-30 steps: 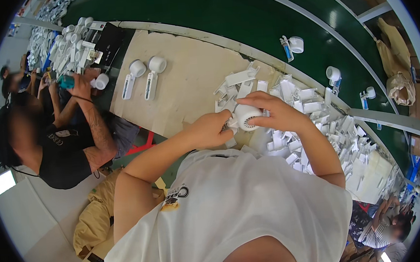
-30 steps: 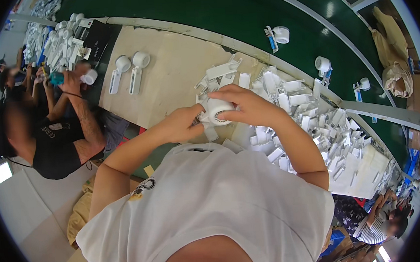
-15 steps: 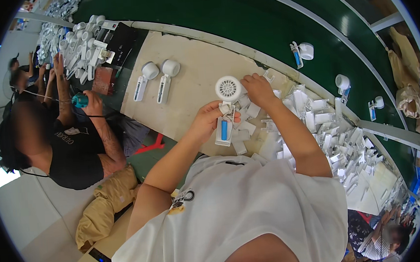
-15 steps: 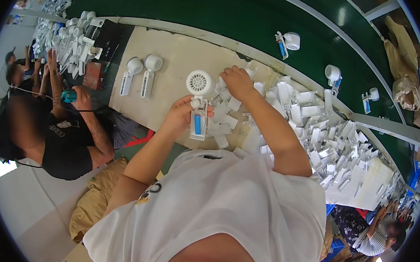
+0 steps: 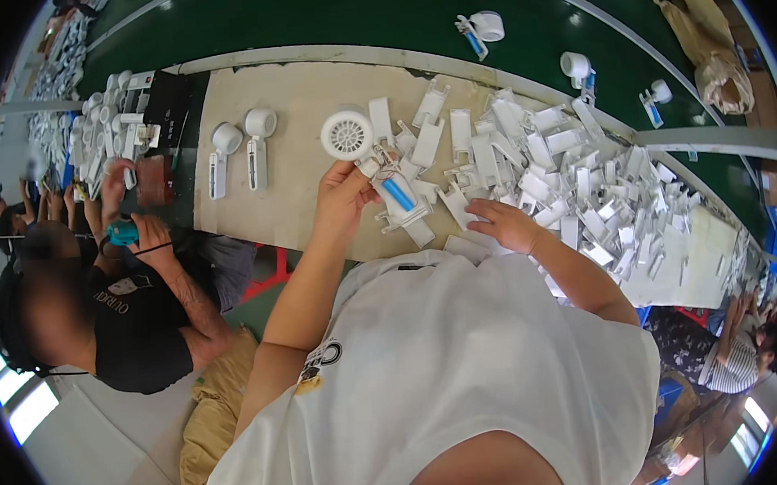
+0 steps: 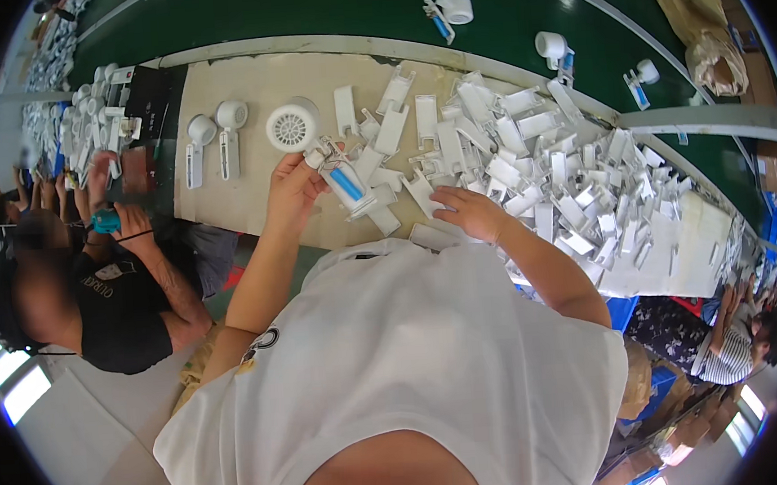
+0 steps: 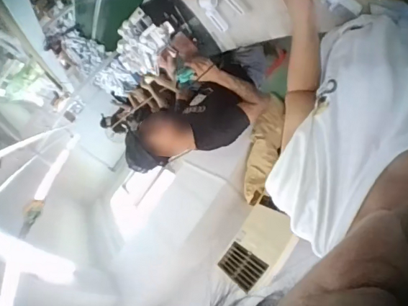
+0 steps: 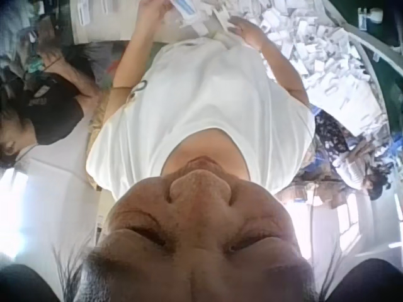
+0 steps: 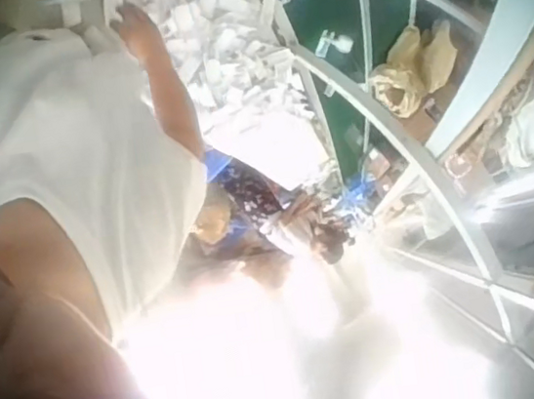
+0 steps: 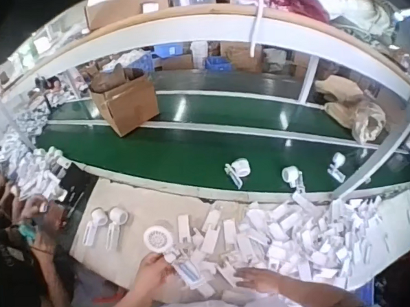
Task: Assembling the components of small handheld portable fans at a factory workstation.
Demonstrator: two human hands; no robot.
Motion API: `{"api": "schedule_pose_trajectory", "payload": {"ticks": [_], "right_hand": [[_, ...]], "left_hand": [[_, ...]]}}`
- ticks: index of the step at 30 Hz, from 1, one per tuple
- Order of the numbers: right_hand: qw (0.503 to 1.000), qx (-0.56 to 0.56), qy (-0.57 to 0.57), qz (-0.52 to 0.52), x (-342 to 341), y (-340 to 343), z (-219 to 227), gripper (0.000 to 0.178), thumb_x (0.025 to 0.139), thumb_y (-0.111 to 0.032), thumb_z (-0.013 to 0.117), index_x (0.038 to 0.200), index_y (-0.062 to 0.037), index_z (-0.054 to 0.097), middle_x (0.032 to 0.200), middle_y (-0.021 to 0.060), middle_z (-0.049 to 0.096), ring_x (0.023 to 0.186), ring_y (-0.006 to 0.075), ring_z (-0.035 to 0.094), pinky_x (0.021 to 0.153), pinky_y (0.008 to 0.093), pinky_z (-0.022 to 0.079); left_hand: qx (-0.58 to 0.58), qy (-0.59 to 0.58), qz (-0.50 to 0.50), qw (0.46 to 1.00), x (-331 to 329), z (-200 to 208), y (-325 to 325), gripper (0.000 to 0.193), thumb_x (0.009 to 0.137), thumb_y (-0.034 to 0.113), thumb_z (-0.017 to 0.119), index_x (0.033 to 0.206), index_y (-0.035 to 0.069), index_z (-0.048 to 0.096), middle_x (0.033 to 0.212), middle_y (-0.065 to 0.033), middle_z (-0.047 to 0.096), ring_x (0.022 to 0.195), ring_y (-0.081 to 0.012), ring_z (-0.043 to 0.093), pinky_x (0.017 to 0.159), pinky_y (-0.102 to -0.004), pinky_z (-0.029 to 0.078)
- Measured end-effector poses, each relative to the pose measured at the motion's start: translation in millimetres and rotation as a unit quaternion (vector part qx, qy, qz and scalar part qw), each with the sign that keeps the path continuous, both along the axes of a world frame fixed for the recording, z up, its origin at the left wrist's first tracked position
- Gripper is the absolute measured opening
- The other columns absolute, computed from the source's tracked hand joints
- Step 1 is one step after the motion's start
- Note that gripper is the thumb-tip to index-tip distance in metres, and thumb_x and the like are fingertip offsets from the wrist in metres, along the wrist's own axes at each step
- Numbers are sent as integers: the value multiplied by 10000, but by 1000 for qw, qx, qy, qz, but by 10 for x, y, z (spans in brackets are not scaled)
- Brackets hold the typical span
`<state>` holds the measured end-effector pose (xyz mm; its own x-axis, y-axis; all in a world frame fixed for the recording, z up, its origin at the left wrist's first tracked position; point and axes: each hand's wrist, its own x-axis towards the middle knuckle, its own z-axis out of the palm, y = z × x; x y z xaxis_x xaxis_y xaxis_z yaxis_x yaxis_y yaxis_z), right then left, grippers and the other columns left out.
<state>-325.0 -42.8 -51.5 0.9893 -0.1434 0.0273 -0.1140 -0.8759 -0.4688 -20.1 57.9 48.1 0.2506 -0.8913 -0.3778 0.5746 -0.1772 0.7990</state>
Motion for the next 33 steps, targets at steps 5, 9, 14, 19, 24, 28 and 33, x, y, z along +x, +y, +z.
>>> {"api": "schedule_pose_trajectory", "payload": {"ticks": [5,9,14,19,24,28,33], "right_hand": [[961,-44,-6,-273,351,317,155,501,692,-278,661,1111,-51,505,1046,95,537,945,269,516,749,373,430],[927,24,93,-363,534,471,37,459,736,-161,598,1150,-9,471,998,150,528,901,324,547,735,407,437],[842,182,-190,-471,404,419,536,400,778,-49,529,1173,-27,471,901,130,512,773,263,543,675,342,450],[809,378,-309,-327,548,392,1087,309,843,-76,549,1149,-40,529,913,97,544,787,166,526,702,259,427],[926,212,-129,-285,823,413,1667,316,825,-74,569,1139,-70,546,945,93,548,891,192,540,795,281,423],[857,271,-300,-320,932,414,1589,284,790,-64,602,1070,-57,552,926,90,528,900,209,535,796,297,432],[836,296,-336,-317,963,360,1446,213,784,-47,604,990,-37,552,955,95,515,913,212,530,804,300,432]], "left_hand": [[-43,82,34,995,-293,-25,-29,283,840,87,550,1107,-4,531,1067,-133,601,904,-199,610,690,-333,538],[-43,135,34,989,-475,62,-44,266,862,106,513,1099,-15,524,1055,-130,601,904,-203,610,739,-353,532],[-56,114,63,990,-466,73,0,296,883,140,474,1145,1,473,1124,-131,561,978,-242,578,831,-409,491],[-70,105,64,990,-539,101,-52,295,881,141,484,1141,0,479,1109,-120,565,948,-229,584,821,-396,494],[-104,109,58,987,-620,186,-20,269,878,98,499,1121,-19,504,1069,-101,586,946,-188,585,832,-331,487],[-129,123,68,982,-663,333,-25,290,881,96,481,1151,-7,483,1133,-118,557,1005,-198,563,863,-324,466],[-137,133,75,979,-607,253,-9,323,896,142,458,1190,7,448,1190,-117,520,1067,-210,527,906,-347,441]]}}
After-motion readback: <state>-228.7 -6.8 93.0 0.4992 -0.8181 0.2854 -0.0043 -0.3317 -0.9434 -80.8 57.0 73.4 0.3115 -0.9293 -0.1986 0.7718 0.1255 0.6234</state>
